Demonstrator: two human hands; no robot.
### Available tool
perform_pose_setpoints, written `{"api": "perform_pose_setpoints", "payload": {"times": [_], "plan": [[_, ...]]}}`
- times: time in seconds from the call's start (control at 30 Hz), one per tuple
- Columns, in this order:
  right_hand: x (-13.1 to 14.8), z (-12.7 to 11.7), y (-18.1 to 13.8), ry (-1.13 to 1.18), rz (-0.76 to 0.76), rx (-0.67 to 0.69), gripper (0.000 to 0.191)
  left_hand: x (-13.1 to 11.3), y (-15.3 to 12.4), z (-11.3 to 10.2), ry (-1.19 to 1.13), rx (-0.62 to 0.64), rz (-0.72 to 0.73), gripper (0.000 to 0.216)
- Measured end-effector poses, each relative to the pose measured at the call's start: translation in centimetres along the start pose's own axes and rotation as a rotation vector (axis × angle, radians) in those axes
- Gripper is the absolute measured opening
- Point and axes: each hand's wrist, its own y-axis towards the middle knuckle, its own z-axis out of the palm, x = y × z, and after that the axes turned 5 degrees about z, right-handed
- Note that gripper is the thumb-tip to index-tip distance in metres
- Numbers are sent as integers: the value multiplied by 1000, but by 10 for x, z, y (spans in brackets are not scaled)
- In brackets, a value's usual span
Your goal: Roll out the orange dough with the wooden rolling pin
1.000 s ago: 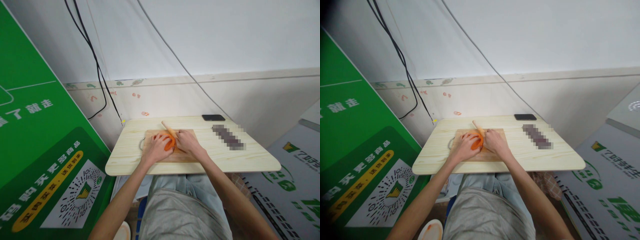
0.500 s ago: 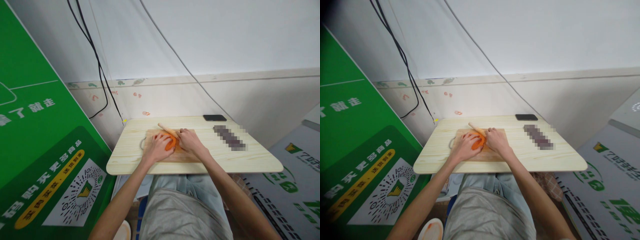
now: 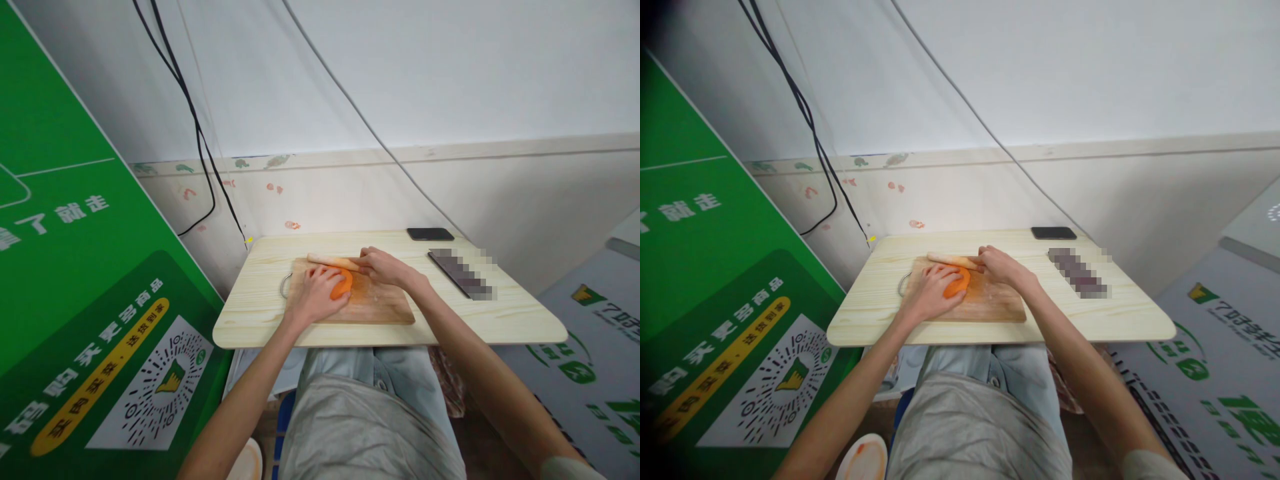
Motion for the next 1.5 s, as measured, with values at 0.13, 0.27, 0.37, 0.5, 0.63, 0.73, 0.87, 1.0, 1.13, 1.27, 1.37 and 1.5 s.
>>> {"api": "perform_pose_setpoints", "payload": {"times": [0.13, 0.27, 0.37, 0.5, 0.63, 0.73, 0.87, 1.0, 1.13, 1.27, 1.37, 1.5], "plan": [[-1, 6, -3, -23, -12, -39, 32, 1, -1, 2, 14, 1, -4, 38], [7, 8, -9, -86, 35, -56, 30, 0, -1, 3, 30, 0, -4, 37], [16, 10, -14, -134, 67, -82, 31, -1, 0, 3, 33, -4, -4, 33], [25, 13, -19, -203, 102, -113, 33, -3, 0, 0, 36, -3, 2, 33], [26, 16, -22, -209, 89, -136, 34, -4, 0, 0, 44, -5, 10, 31], [21, 18, -22, -170, 58, -158, 33, -4, 0, 1, 36, -26, 13, 28], [14, 22, -22, -103, 15, -189, 36, -5, 0, -1, -3, -86, 1, 20], [12, 26, -23, -36, -1, -230, 40, -6, 0, -7, 28, -120, -56, 26], [7, 26, -19, 22, -6, -222, 41, -4, 0, -8, 105, -133, -106, 30], [-2, 19, -8, 79, 9, -140, 44, -3, 1, -5, 128, -134, -123, 29], [-5, 15, -3, 92, 20, -92, 44, -2, 2, -3, 121, -141, -127, 30], [-4, 20, 0, 66, 89, -100, 46, -2, 1, -2, 122, -132, -138, 28]]}}
